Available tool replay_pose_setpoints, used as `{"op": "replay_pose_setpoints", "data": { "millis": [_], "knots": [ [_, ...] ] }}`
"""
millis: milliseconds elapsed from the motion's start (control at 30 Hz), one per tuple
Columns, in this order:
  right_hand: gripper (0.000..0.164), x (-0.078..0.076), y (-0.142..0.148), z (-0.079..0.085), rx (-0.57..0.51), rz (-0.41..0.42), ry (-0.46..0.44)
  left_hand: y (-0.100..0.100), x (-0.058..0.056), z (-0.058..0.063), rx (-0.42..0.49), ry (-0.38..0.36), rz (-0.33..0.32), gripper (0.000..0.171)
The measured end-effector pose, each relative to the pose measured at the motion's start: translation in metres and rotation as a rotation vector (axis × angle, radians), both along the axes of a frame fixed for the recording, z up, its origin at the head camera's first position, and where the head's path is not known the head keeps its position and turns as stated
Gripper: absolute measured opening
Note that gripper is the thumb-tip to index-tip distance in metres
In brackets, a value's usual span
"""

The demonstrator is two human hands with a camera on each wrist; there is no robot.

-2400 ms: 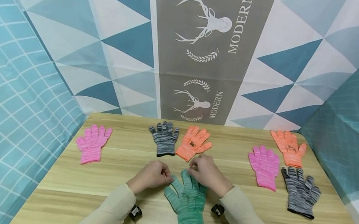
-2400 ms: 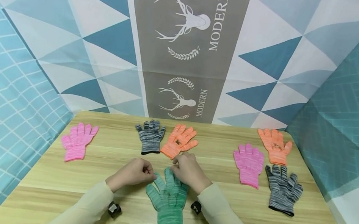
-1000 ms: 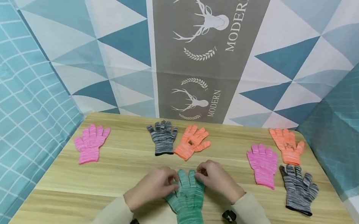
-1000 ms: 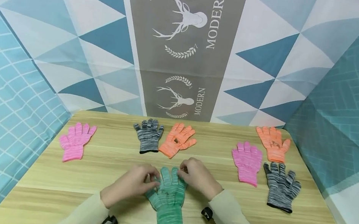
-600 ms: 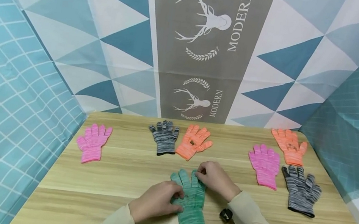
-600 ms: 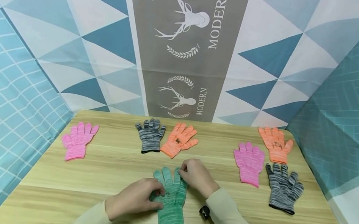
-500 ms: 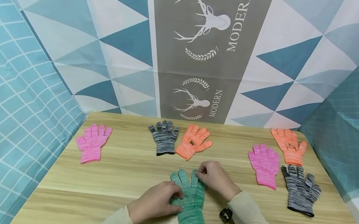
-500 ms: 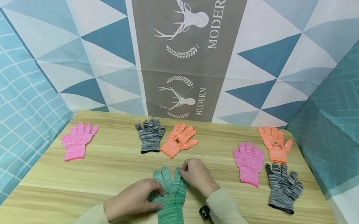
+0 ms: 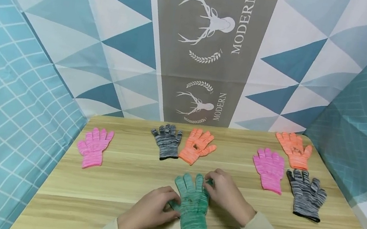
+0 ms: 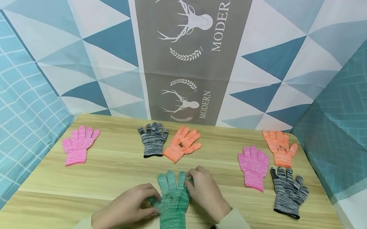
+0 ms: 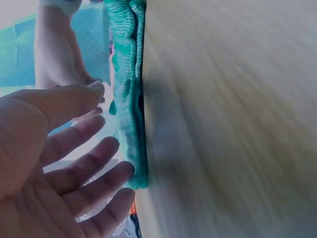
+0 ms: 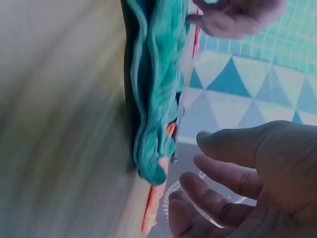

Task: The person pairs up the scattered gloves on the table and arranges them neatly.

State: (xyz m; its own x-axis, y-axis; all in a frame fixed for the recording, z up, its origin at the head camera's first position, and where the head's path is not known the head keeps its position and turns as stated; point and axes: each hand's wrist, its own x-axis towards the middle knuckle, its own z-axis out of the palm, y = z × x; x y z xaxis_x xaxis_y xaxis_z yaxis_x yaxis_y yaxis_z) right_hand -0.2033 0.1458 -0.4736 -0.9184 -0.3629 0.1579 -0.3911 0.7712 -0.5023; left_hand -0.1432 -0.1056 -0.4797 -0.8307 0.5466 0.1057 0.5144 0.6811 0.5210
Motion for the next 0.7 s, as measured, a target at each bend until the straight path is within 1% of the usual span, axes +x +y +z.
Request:
{"op": "replay_pose_setpoints", "data": {
  "millis": [67,133,233,333,367,433,567,700],
  "knots": [
    [0.011,0.010,0.001,0.001,0.007,0.001,0.018,-0.004,0.003,0.001,0.014,0.029,-0.004,0.016],
    [0.012,0.019,0.002,0.001,-0.011,0.037,0.013,-0.006,0.005,0.000,0.029,0.045,-0.013,0.014],
    [0.015,0.030,0.003,0.000,-0.055,0.138,-0.056,-0.009,0.007,0.000,0.033,0.034,-0.029,0.013],
    [0.018,0.040,0.002,-0.002,-0.045,0.256,-0.091,-0.011,0.008,0.000,0.006,0.020,-0.043,0.017],
    [0.021,0.044,0.000,-0.002,-0.031,0.285,-0.096,-0.011,0.008,0.000,-0.011,0.017,-0.046,0.019],
    [0.026,0.050,-0.002,-0.004,0.012,0.330,-0.064,-0.011,0.008,-0.001,-0.039,0.023,-0.053,0.022],
    [0.039,0.057,-0.006,-0.008,0.080,0.360,-0.028,-0.011,0.008,-0.003,-0.079,0.022,-0.051,0.027],
    [0.046,0.060,-0.006,-0.012,0.123,0.345,-0.007,-0.009,0.006,-0.003,-0.099,0.029,-0.050,0.030]
  ]
}}
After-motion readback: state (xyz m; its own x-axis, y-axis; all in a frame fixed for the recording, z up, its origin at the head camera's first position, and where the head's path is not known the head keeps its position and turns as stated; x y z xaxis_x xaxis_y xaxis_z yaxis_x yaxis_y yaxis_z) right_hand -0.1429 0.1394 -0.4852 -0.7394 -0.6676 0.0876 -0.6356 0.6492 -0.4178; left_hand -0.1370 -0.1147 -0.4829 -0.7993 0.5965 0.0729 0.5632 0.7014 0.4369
